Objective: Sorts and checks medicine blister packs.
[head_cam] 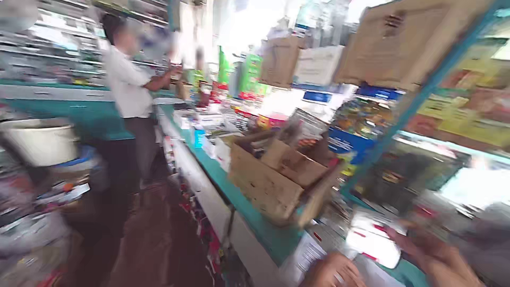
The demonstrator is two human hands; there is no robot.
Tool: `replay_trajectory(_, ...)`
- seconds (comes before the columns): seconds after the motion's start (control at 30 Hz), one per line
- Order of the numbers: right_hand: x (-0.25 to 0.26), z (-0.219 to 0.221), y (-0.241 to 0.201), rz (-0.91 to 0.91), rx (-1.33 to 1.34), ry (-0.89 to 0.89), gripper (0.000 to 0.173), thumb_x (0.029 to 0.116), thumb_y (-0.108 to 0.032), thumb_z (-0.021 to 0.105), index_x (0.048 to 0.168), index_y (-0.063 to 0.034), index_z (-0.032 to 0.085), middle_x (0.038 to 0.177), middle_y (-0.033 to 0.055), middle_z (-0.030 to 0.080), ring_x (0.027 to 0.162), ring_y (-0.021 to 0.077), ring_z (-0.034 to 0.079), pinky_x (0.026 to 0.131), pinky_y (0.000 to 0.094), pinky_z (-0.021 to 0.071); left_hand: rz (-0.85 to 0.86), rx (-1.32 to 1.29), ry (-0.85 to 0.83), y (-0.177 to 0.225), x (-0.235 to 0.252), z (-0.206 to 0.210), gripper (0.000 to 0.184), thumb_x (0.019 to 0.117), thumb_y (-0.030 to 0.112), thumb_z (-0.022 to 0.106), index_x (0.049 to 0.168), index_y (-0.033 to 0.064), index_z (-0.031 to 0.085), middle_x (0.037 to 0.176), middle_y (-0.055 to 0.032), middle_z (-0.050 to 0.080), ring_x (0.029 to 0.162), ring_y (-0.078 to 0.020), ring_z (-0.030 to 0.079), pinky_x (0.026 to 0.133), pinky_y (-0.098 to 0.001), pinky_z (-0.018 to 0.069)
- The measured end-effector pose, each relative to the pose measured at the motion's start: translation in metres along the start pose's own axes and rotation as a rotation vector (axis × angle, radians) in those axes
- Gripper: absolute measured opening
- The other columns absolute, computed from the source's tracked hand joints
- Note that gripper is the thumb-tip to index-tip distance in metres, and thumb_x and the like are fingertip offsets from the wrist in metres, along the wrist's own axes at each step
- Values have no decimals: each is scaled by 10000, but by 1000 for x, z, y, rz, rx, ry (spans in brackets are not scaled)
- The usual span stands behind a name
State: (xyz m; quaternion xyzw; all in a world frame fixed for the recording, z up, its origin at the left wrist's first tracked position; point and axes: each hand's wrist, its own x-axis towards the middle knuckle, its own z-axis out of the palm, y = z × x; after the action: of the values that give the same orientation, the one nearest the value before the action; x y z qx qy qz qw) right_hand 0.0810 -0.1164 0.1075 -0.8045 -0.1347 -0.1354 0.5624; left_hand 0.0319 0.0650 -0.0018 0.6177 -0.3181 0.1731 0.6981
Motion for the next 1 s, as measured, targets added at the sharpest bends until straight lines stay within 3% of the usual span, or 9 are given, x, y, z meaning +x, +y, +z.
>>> replay_trajectory(0.07, -24, 3, -3, -62, -7, -44, 210, 928, -116, 638, 1138, -110, 654, 817, -160, 719, 721, -50, 673, 664, 159, 575, -40, -24, 194, -10, 3, -15, 274, 942, 8, 557, 1159, -158, 536, 1025, -128, 646, 878, -64, 636, 744, -220, 540)
replay_trajectory(0.17, -46, 5, -6, -68, 58, -147, 216, 953, -157, 649, 1149, -78, 693, 878, -101, 740, 797, -5, 701, 733, 172, 588, -268, -157, 138, -1, 11, -27, 383, 1028, 159, 441, 1316, -84, 513, 1156, -69, 673, 938, -86, 685, 723, -266, 591)
replay_trajectory(0.27, -55, 5, -5, -35, 92, -209, 203, 969, -141, 643, 1151, -59, 681, 864, -100, 728, 765, -22, 681, 718, 158, 575, -290, -306, 14, 3, 9, -24, 399, 1040, 203, 411, 1316, -52, 545, 1150, -17, 706, 920, -92, 722, 701, -283, 625)
replay_trajectory(0.4, -63, 0, 0, -55, 74, -226, 226, 974, -142, 656, 1168, -30, 685, 910, -88, 735, 787, -32, 678, 740, 149, 573, -214, -371, -59, 5, 3, -12, 293, 949, 33, 557, 1230, -41, 597, 1032, 56, 736, 866, -34, 722, 755, -245, 627)
replay_trajectory(0.5, -68, -3, 2, -59, -9, -191, 263, 988, -189, 646, 1178, -13, 691, 960, -62, 744, 829, -42, 679, 752, 138, 567, -215, -357, -73, 4, 2, -9, 295, 937, -13, 553, 1225, -66, 588, 1031, 32, 736, 875, -43, 725, 769, -253, 631)
replay_trajectory(0.6, -75, -4, 8, -98, -221, -144, 322, 1052, -264, 550, 1171, -12, 711, 1000, -13, 742, 860, -62, 662, 760, 130, 547, -227, -239, -5, 0, 0, -8, 295, 939, 5, 572, 1223, -71, 588, 1030, 45, 733, 904, -6, 703, 818, -219, 604)
replay_trajectory(0.77, -93, -7, 18, 53, -309, -232, 347, 1058, -210, 536, 1269, 35, 659, 1080, 138, 735, 908, 92, 697, 808, 239, 556, -359, -78, 15, -12, 0, -9, 473, 887, 41, 618, 1329, -94, 517, 1139, -57, 703, 929, -31, 705, 811, -204, 599)
replay_trajectory(0.9, -101, 5, 27, 7, -237, -175, 248, 1004, -93, 598, 1189, 54, 672, 993, 141, 742, 868, 102, 719, 771, 229, 576, -396, -140, 53, -13, -3, -9, 473, 855, 52, 620, 1311, -43, 539, 1114, 14, 715, 926, -34, 708, 815, -205, 600)
replay_trajectory(1.0, -99, 8, 18, 1, -183, -175, 264, 1027, -128, 595, 1205, 56, 660, 1018, 121, 745, 873, 70, 719, 770, 204, 581, -433, -247, 105, -13, -7, -8, 439, 898, 31, 556, 1329, -48, 517, 1115, 58, 713, 1005, -31, 696, 898, -235, 587)
